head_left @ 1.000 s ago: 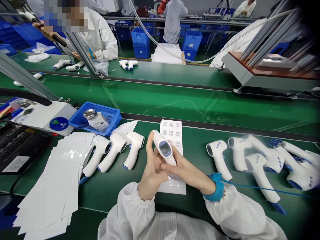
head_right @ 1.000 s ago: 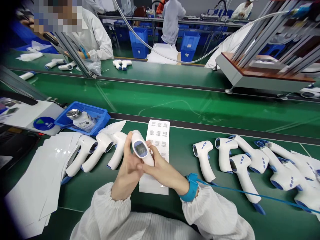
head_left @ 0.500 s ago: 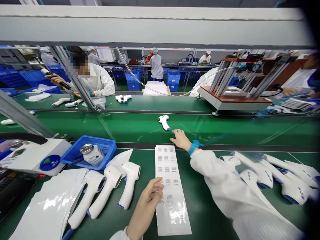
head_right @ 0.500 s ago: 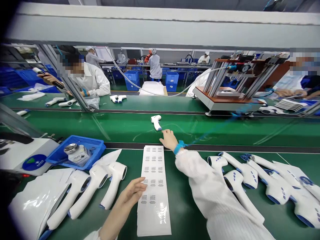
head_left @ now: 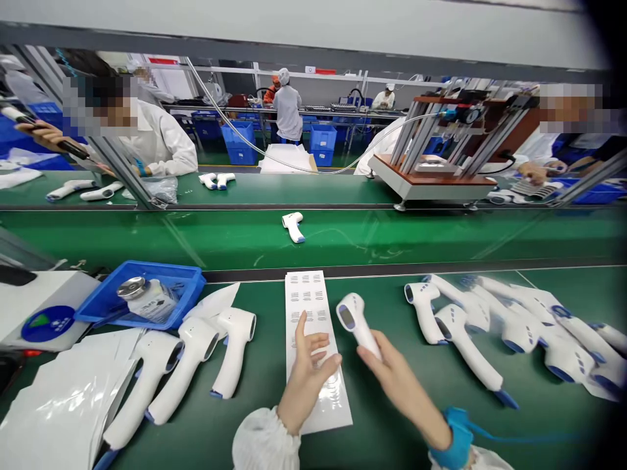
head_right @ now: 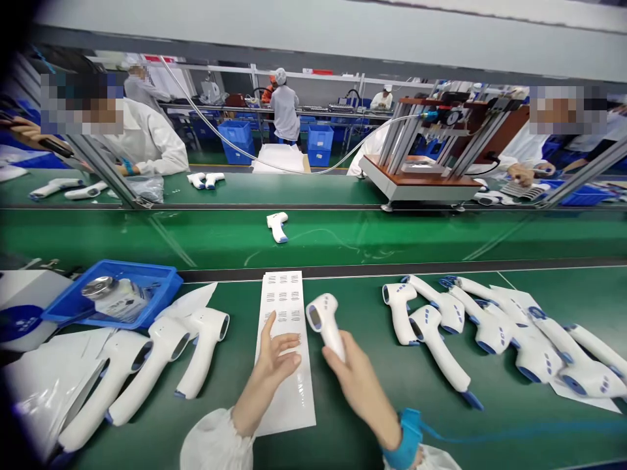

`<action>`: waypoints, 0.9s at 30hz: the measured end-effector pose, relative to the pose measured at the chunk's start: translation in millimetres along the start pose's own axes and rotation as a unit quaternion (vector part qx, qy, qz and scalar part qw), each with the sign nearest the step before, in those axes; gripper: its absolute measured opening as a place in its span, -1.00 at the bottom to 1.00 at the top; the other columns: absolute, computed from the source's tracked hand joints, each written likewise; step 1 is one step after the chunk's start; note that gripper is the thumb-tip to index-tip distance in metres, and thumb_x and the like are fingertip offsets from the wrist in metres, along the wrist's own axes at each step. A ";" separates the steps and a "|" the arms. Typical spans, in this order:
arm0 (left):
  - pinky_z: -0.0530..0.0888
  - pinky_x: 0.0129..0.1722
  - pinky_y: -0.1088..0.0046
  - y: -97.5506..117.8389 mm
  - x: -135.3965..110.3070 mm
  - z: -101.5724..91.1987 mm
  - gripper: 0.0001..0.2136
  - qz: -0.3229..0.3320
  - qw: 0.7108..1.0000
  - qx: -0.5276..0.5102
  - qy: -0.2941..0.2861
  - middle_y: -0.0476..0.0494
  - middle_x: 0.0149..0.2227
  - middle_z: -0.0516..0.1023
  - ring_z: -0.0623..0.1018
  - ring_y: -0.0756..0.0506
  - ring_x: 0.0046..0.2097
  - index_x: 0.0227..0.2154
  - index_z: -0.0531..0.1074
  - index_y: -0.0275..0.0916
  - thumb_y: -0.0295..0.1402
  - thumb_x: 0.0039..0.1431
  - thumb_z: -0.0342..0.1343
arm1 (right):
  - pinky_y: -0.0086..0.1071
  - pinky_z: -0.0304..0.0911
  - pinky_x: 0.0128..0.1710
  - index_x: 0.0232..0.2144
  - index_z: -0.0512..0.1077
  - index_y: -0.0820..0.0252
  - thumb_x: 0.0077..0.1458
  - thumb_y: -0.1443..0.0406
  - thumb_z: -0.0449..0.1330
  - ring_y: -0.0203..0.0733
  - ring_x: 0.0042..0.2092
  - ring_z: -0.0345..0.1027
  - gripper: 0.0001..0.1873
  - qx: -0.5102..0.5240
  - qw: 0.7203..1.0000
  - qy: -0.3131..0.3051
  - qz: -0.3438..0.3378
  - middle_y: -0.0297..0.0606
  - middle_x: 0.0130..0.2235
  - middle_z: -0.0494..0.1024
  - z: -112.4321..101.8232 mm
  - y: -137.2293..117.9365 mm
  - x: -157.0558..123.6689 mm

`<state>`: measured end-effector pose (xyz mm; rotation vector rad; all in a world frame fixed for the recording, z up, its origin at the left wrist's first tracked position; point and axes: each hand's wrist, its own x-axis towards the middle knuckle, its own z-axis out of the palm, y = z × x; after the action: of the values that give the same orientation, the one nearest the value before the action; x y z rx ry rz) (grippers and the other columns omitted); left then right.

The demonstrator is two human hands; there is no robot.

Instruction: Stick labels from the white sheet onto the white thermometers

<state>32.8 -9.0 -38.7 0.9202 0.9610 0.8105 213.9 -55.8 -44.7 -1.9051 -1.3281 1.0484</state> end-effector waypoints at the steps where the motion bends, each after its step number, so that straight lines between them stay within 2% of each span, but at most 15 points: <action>1: 0.31 0.12 0.19 0.4 -0.2 3.6 -0.11 0.006 1.000 -0.021 -0.005 -0.27 0.06 0.39 0.43 -0.19 0.11 0.33 -0.27 -0.02 -0.21 0.11 0.23 | -0.26 0.32 -0.30 -0.02 0.32 0.12 0.20 -0.02 -0.01 -0.11 -0.31 0.37 -0.55 0.094 0.994 -0.057 -0.006 -0.27 -0.37 0.42 12.3 -14.1 -3.0; 4: 0.35 0.11 0.22 13.1 -4.8 9.6 -0.16 0.042 0.996 -0.070 0.045 -0.16 0.06 0.40 0.47 -0.15 0.07 0.31 -0.31 0.13 -0.21 0.17 0.18 | -0.39 0.25 -0.52 0.13 0.24 0.05 0.12 -0.14 0.06 -0.23 -0.45 0.27 -0.36 0.286 0.934 -0.214 0.024 -0.37 -0.46 0.34 44.3 -46.0 -13.9; 6: 0.36 0.10 0.26 27.7 -10.0 9.3 -0.27 0.070 0.991 -0.055 0.101 -0.08 -0.04 0.45 0.51 -0.11 0.01 0.30 -0.22 0.17 -0.21 0.22 0.12 | -0.45 0.22 -0.58 0.23 0.09 0.00 0.09 -0.13 0.12 -0.28 -0.47 0.24 -0.25 0.339 0.900 -0.273 0.032 -0.40 -0.46 0.32 57.3 -57.9 -20.9; 8: 0.39 0.07 0.30 42.1 -15.2 7.0 -0.33 0.089 0.985 -0.018 0.144 -0.05 -0.12 0.45 0.52 -0.09 -0.04 0.29 -0.13 0.16 -0.21 0.23 0.11 | -0.47 0.22 -0.58 0.27 0.00 -0.04 0.07 -0.08 0.19 -0.29 -0.43 0.26 -0.19 0.357 0.883 -0.304 0.029 -0.39 -0.41 0.32 62.8 -65.0 -26.8; 11: 0.47 -0.05 0.34 55.6 -18.8 3.1 -0.35 0.109 0.981 0.009 0.162 -0.07 -0.14 0.41 0.51 -0.06 -0.15 0.29 -0.08 0.11 -0.25 0.23 0.10 | -0.38 0.34 -0.40 0.26 0.01 -0.03 0.06 -0.01 0.24 -0.26 -0.33 0.32 -0.19 0.343 0.880 -0.325 0.047 -0.33 -0.29 0.37 61.6 -68.5 -33.9; 13: 0.53 -0.24 0.41 55.3 -16.4 0.2 -0.32 0.110 0.983 -0.005 0.149 -0.07 -0.15 0.40 0.48 -0.03 -0.27 0.29 -0.11 0.10 -0.32 0.20 0.10 | -0.28 0.34 -0.19 0.26 0.01 0.00 0.08 0.06 0.25 -0.24 -0.27 0.35 -0.21 0.313 0.885 -0.340 0.049 -0.28 -0.22 0.42 58.9 -65.0 -38.4; 15: 0.49 -0.44 0.49 46.4 -9.9 -4.0 -0.28 0.094 0.987 -0.031 0.126 -0.03 -0.23 0.39 0.43 0.00 -0.37 0.29 -0.13 0.10 -0.38 0.15 0.11 | -0.23 0.30 -0.12 0.22 0.09 0.04 0.08 0.13 0.26 -0.20 -0.22 0.37 -0.28 0.269 0.891 -0.363 0.039 -0.23 -0.15 0.45 56.6 -56.7 -42.7; 18: 0.42 -0.51 0.53 22.0 3.3 -12.4 -0.27 0.056 0.994 -0.058 0.071 0.06 -0.37 0.35 0.36 0.04 -0.48 0.28 -0.10 0.05 -0.42 0.12 0.11 | -0.25 0.30 -0.10 0.09 0.25 0.12 0.04 0.19 0.27 -0.16 -0.15 0.40 -0.43 0.211 0.899 -0.379 0.051 -0.18 -0.09 0.45 51.9 -41.1 -47.5; 21: 0.33 -0.57 0.55 0.6 13.3 -19.7 -0.29 0.024 0.997 -0.061 0.043 0.08 -0.37 0.35 0.26 0.10 -0.58 0.27 -0.10 0.07 -0.38 0.13 0.11 | -0.24 0.30 -0.05 0.03 0.31 0.18 0.05 0.21 0.24 -0.16 -0.15 0.41 -0.52 0.185 0.907 -0.372 0.074 -0.18 -0.13 0.50 42.3 -29.8 -42.9; 23: 0.29 -0.60 0.55 -4.7 15.8 -21.9 -0.27 0.005 0.998 -0.058 0.040 0.09 -0.37 0.35 0.22 0.11 -0.61 0.28 -0.14 0.11 -0.33 0.13 0.12 | -0.22 0.32 -0.11 -0.06 0.39 0.18 0.13 0.19 0.17 -0.16 -0.21 0.42 -0.67 0.139 0.933 -0.330 0.042 -0.21 -0.23 0.54 34.4 -24.7 -29.6; 25: 0.31 -0.58 0.54 -3.4 15.9 -21.8 -0.26 -0.008 0.998 -0.050 0.038 0.10 -0.39 0.35 0.23 0.10 -0.60 0.28 -0.16 0.13 -0.28 0.14 0.13 | -0.17 0.32 -0.14 -0.14 0.44 0.15 0.19 0.17 0.10 -0.11 -0.22 0.40 -0.74 0.056 0.976 -0.207 -0.032 -0.21 -0.25 0.54 28.4 -19.3 -8.0; 27: 0.32 -0.58 0.53 0.5 15.1 -20.3 -0.26 -0.012 0.998 -0.046 0.041 0.07 -0.37 0.36 0.24 0.08 -0.58 0.28 -0.15 0.12 -0.25 0.13 0.14 | -0.12 0.31 -0.12 -0.17 0.46 0.11 0.19 0.18 0.11 -0.05 -0.15 0.37 -0.77 -0.029 0.991 -0.066 -0.109 -0.18 -0.18 0.52 26.4 -12.5 17.1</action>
<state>19.5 10.0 -48.6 0.7986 0.9954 0.8701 188.6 -34.9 -53.0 -1.7091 -1.6156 1.0494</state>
